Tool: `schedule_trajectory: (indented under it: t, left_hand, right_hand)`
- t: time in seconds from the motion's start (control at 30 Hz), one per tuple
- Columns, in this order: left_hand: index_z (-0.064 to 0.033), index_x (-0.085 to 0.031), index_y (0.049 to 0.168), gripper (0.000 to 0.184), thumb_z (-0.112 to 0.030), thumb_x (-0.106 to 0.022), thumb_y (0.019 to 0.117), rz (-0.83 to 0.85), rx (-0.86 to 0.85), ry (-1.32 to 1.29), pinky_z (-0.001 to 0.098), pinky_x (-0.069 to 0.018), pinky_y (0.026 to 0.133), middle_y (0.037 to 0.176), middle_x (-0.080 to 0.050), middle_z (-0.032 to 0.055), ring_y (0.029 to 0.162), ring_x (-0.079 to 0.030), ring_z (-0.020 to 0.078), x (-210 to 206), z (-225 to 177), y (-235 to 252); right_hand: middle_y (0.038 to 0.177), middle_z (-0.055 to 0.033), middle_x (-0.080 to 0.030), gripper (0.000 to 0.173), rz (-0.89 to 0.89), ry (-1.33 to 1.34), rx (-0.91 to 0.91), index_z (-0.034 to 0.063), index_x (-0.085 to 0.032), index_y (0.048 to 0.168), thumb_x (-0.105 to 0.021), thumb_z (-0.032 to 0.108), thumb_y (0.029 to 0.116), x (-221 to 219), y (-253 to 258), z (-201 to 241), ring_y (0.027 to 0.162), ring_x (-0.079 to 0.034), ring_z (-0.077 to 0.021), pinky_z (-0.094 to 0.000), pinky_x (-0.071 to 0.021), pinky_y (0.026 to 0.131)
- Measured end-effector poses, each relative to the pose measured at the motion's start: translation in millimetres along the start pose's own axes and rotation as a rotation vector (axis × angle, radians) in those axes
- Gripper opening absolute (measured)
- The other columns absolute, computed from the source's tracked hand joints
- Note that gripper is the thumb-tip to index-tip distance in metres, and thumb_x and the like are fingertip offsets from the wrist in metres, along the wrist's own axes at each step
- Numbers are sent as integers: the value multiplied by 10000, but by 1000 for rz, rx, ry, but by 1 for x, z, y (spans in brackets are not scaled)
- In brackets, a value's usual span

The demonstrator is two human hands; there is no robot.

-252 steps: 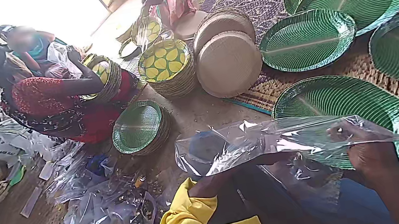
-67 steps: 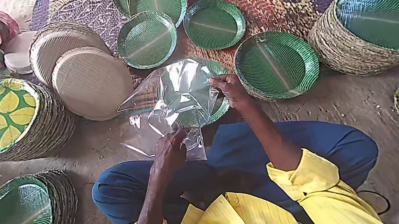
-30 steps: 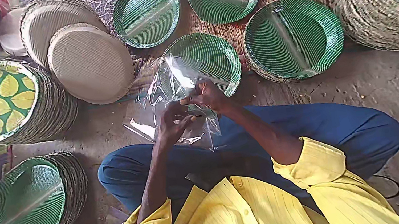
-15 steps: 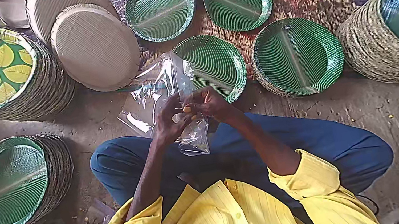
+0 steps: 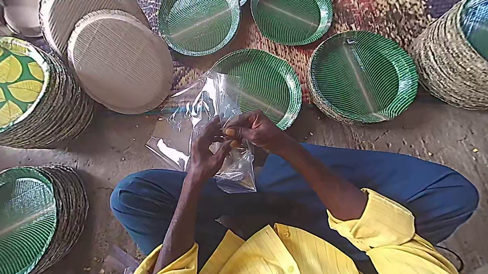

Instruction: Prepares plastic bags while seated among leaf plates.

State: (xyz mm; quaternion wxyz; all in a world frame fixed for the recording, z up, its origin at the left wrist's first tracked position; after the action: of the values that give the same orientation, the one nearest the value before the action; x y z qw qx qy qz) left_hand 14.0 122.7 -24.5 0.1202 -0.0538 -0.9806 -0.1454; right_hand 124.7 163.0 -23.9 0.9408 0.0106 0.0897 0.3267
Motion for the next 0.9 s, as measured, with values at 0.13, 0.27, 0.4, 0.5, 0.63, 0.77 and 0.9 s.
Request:
schedule_trajectory:
  t: [0.13,0.27,0.4,0.5,0.63,0.77,0.9]
  left_hand:
    - [71,-584,1311,425,-57,-673,915,-64,10,-33,253,-578,889,1157,-701,72,948,-682,47,5,-2,1]
    - [30,-691,1088,210,-30,-696,887,-86,3,-58,248,-585,879,1009,-728,4,915,-690,27,6,-3,-1]
    - [-1,-710,992,97,-6,-684,898,-86,28,-114,238,-595,847,912,-740,-39,861,-698,10,6,-2,-2]
    - [-34,-717,948,62,-9,-667,921,-99,70,-170,231,-592,802,866,-735,-59,812,-689,9,7,3,-3]
    - [-44,-723,958,80,-9,-656,933,-106,70,-225,236,-598,792,872,-743,-64,802,-694,15,10,3,-3]
    - [-99,-731,937,98,-39,-654,948,-133,102,-308,222,-589,778,869,-742,-82,805,-687,10,13,5,-4]
    - [-132,-732,912,98,-74,-660,945,-148,121,-331,216,-574,752,842,-725,-96,781,-666,-1,14,6,-4]
  right_hand:
    - [741,19,-712,121,-47,-13,18,31,-731,891,-651,-33,955,4,0,1,616,-631,-13,-188,-551,587]
    - [678,32,-689,158,-100,22,-16,70,-703,788,-699,-28,911,7,0,0,575,-608,-8,-180,-524,555]
    - [680,30,-678,186,-93,68,-40,76,-695,760,-684,-22,917,5,0,-2,595,-615,-17,-190,-538,575]
    - [681,14,-699,176,-97,120,-81,54,-717,805,-646,-21,948,3,-1,-5,586,-632,-28,-199,-556,582]
    - [742,23,-720,162,-66,126,-81,60,-736,876,-621,-8,968,2,-1,-3,644,-655,-24,-196,-567,624]
    - [862,9,-742,152,22,137,-58,65,-743,948,-604,15,984,-1,-1,1,735,-680,-40,-213,-588,680]
    - [866,11,-746,180,46,175,-66,58,-752,1008,-575,26,1001,-3,-1,1,726,-677,-30,-205,-584,685]
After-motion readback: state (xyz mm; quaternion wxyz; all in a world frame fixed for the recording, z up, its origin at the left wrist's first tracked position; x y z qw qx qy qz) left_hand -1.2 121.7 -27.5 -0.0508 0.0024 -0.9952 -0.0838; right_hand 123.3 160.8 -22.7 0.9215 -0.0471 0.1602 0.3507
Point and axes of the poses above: each hand's wrist, its own y-axis towards the middle knuckle, its own x-axis out of the back of the hand, z = x × y, the point moved 10 cm from there along y, towards the middle knuckle
